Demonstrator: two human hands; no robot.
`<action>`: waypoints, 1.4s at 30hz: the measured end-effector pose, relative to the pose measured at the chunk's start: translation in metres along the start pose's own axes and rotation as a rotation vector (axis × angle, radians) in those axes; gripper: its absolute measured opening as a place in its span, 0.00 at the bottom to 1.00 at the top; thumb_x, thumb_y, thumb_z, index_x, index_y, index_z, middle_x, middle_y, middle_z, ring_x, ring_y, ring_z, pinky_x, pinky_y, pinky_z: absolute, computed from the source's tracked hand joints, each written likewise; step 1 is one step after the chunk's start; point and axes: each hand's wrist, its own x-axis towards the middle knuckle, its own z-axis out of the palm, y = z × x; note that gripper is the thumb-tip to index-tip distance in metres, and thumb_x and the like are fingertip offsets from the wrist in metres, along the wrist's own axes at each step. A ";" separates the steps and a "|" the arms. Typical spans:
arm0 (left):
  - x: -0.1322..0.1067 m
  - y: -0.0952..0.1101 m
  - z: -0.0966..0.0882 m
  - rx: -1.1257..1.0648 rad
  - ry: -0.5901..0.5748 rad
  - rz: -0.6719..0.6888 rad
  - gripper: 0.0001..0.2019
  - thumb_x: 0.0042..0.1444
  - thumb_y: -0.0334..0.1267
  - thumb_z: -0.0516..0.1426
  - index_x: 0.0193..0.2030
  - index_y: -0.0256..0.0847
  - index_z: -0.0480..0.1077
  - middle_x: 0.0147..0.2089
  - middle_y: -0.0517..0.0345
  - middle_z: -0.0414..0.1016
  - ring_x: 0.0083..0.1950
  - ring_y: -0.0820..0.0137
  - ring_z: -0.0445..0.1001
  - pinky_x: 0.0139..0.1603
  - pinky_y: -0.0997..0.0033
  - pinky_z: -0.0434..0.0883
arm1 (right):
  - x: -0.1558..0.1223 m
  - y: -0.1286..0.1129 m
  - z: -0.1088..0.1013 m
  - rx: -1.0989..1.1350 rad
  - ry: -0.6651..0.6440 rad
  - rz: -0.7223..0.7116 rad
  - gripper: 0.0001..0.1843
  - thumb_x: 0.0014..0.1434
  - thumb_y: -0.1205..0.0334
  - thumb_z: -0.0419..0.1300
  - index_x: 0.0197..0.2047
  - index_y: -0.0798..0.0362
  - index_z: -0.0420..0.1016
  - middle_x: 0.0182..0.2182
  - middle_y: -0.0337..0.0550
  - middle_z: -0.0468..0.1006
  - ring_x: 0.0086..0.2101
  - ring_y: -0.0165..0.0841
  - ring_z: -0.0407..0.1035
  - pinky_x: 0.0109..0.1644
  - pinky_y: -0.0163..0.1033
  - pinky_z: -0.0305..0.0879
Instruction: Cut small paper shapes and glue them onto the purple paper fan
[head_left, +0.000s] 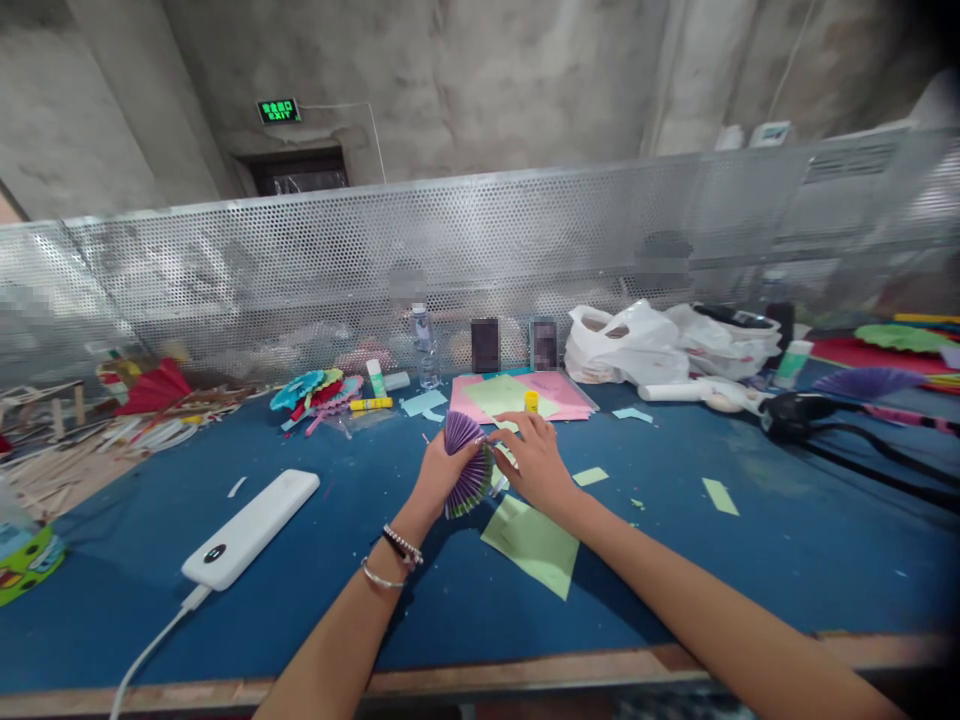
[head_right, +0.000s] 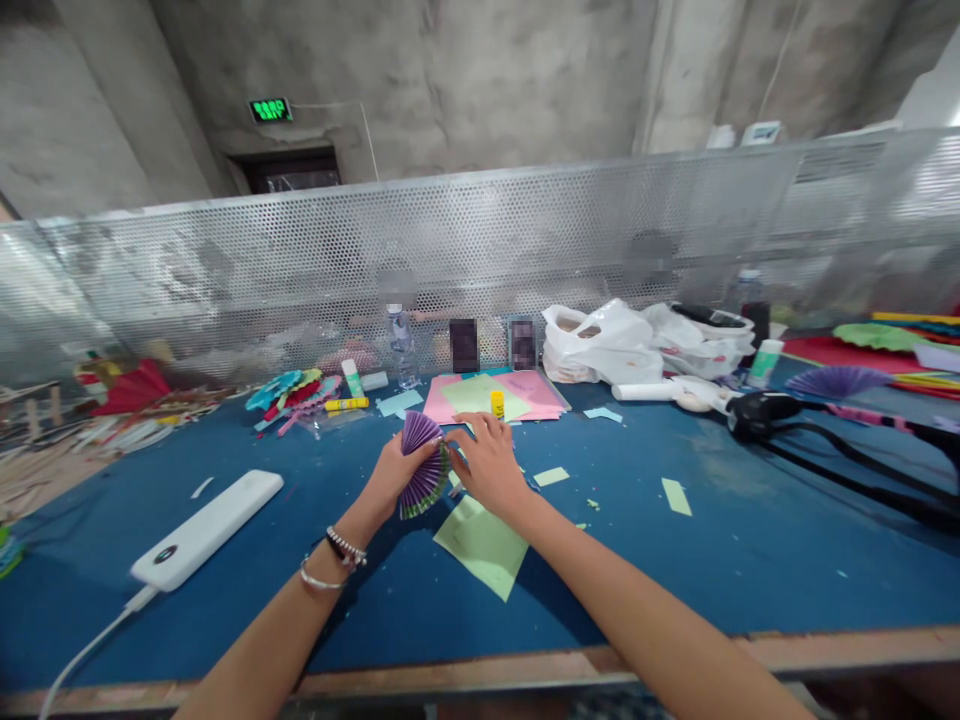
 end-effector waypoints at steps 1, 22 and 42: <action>0.000 0.000 0.000 0.010 -0.004 0.004 0.22 0.43 0.48 0.62 0.41 0.35 0.70 0.38 0.50 0.75 0.39 0.63 0.72 0.41 0.67 0.67 | 0.000 0.001 0.000 -0.006 -0.003 -0.010 0.08 0.58 0.63 0.52 0.41 0.50 0.69 0.48 0.46 0.66 0.48 0.41 0.56 0.47 0.47 0.53; 0.000 0.002 0.000 0.065 -0.008 0.009 0.21 0.42 0.47 0.62 0.40 0.36 0.70 0.38 0.51 0.75 0.38 0.64 0.72 0.40 0.68 0.67 | 0.003 0.008 -0.006 -0.116 -0.051 -0.202 0.10 0.58 0.67 0.51 0.39 0.49 0.72 0.46 0.46 0.67 0.48 0.40 0.57 0.48 0.48 0.53; 0.003 -0.008 -0.002 -0.034 -0.012 -0.015 0.23 0.39 0.48 0.64 0.41 0.36 0.70 0.38 0.50 0.75 0.37 0.65 0.72 0.38 0.69 0.68 | 0.004 0.008 -0.007 -0.190 -0.065 -0.235 0.10 0.59 0.68 0.50 0.39 0.49 0.71 0.47 0.45 0.67 0.48 0.40 0.56 0.48 0.48 0.52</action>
